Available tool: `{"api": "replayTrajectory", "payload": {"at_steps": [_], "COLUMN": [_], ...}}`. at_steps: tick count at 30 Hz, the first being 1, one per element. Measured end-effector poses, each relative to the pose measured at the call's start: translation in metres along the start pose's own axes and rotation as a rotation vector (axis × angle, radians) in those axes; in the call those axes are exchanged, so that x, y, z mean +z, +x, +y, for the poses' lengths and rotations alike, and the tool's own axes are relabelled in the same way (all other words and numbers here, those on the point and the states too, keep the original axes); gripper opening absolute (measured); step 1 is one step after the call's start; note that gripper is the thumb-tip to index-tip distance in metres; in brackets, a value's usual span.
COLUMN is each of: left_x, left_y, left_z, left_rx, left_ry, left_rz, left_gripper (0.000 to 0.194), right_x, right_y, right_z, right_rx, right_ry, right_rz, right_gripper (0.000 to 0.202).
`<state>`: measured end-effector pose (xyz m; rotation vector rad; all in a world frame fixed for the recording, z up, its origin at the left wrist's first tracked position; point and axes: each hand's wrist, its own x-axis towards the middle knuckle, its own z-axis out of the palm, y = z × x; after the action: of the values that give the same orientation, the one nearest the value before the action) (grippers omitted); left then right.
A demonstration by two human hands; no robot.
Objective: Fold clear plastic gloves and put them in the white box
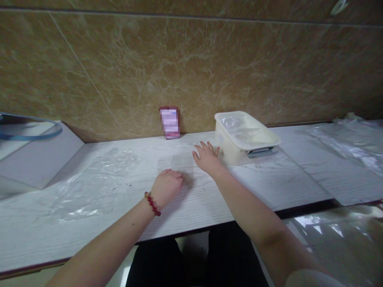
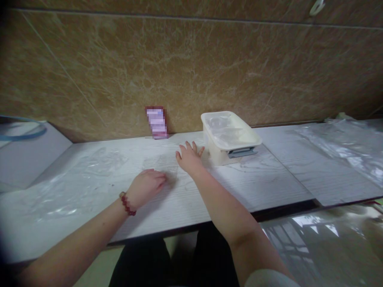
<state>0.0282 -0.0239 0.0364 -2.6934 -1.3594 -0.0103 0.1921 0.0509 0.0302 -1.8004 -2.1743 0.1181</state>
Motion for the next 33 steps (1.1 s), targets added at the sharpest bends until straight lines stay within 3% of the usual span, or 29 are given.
{"api": "replayTrajectory", "payload": {"at_steps": [6,13,18,23,28,33], "left_x": [-0.007,-0.006,-0.001,0.008,0.01,0.008], "left_y": [0.007,0.009,0.01,0.009,0.009,0.009], "left_z": [0.01,0.017,0.012,-0.002,-0.013,-0.014], "left_rx": [0.019,0.023,0.032,-0.076,-0.18,-0.178], "left_ry": [0.104,0.129,0.123,-0.019,-0.196,-0.282], "left_rz": [-0.023,-0.084,-0.088,-0.112,-0.043,0.018], "left_gripper": [0.022,0.022,0.02,0.02,0.019,0.015], "right_x": [-0.002,-0.011,-0.016,-0.025,-0.02,-0.01], "right_y": [-0.006,-0.01,-0.013,-0.016,-0.017,-0.012], "right_z": [-0.007,-0.006,-0.006,-0.003,-0.003,-0.008], "right_rx": [-0.082,-0.293,-0.37,-0.517,-0.659,-0.633], "right_ry": [0.042,0.118,0.098,0.118,0.155,0.059], "right_rz": [-0.013,-0.002,-0.089,-0.186,-0.271,-0.369], "right_gripper": [0.039,0.032,0.032,0.034,0.05,0.03]}}
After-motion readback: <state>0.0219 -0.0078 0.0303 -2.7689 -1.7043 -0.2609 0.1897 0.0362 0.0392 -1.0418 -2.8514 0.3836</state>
